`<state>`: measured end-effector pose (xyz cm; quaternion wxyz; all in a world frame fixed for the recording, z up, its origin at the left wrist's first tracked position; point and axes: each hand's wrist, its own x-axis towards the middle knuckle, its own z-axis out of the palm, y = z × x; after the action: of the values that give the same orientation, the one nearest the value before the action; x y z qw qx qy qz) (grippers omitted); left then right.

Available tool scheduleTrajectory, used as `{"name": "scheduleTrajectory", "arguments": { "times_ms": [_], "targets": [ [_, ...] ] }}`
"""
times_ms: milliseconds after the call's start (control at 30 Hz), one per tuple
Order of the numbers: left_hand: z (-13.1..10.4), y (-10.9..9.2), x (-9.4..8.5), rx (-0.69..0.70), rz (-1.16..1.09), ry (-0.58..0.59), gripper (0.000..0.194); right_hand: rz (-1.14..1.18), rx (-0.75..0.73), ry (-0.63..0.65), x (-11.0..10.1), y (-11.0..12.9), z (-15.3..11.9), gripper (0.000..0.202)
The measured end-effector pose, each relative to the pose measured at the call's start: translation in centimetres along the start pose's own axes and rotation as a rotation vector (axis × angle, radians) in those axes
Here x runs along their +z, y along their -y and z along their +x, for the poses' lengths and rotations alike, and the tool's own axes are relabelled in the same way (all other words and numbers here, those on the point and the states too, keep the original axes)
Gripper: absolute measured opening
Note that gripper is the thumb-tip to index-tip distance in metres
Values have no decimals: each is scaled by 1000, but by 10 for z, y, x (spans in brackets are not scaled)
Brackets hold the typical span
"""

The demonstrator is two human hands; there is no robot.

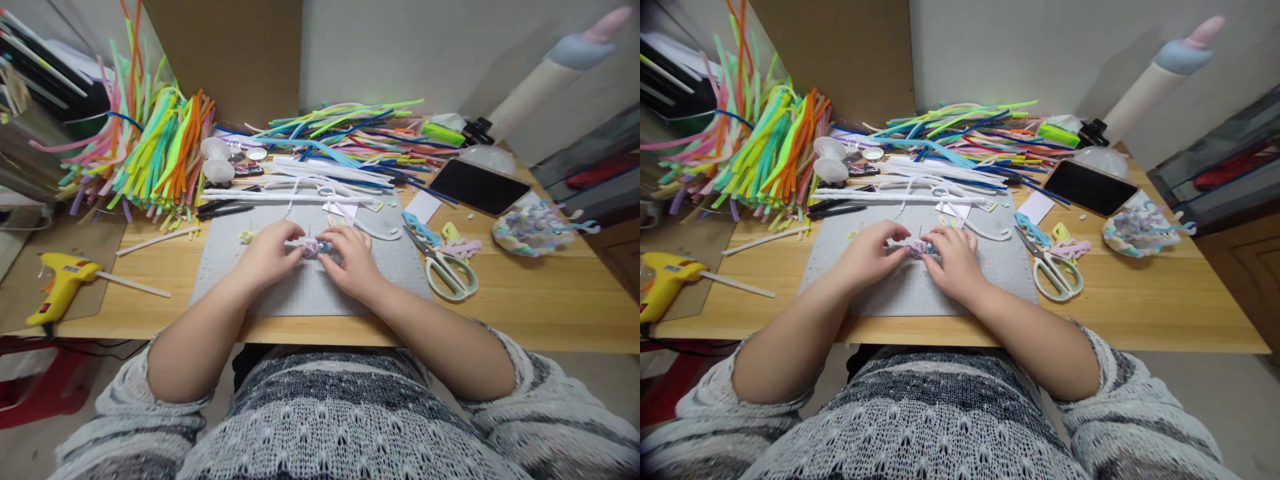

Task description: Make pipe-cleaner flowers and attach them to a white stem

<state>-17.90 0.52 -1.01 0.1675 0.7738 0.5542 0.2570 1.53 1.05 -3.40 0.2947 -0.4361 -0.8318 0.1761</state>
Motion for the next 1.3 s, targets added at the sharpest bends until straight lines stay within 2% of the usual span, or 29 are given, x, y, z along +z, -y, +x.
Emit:
{"name": "scheduleTrajectory", "arguments": {
  "times_ms": [133, 267, 367, 433, 533, 700, 900, 1167, 1300],
  "targets": [
    [-1, -2, 19, -21, 7, 109, 9, 6, 3, -13, 0, -1, 0, 25],
    [-2, -2, 13, -141, -106, 94, 5, 44, -4, -36, -2, -1, -1, 23],
    [-2, -8, 4, -247, -308, 5, 5, 125, -9, -98, -4, 1, -1, 17],
    [-2, -12, 1, -299, -512, -13, 7, 184, -14, -130, -7, 4, -2, 13],
    [-3, -20, 2, -312, -787, 49, 10, 240, -37, -119, -10, 9, -3, 11],
    [-7, -29, 6, -309, -978, 103, 17, 320, -39, -106, -11, 13, -7, 9],
    [-7, -30, 10, -367, -1066, 119, 21, 492, 125, -107, -8, 9, -8, 15],
    [-8, -30, 16, -395, -1088, 75, 21, 445, 130, -55, -11, 10, -6, 13],
    [-8, -31, 15, -447, -1085, 77, 21, 421, 85, -56, -13, 11, -6, 12]
  ]
}}
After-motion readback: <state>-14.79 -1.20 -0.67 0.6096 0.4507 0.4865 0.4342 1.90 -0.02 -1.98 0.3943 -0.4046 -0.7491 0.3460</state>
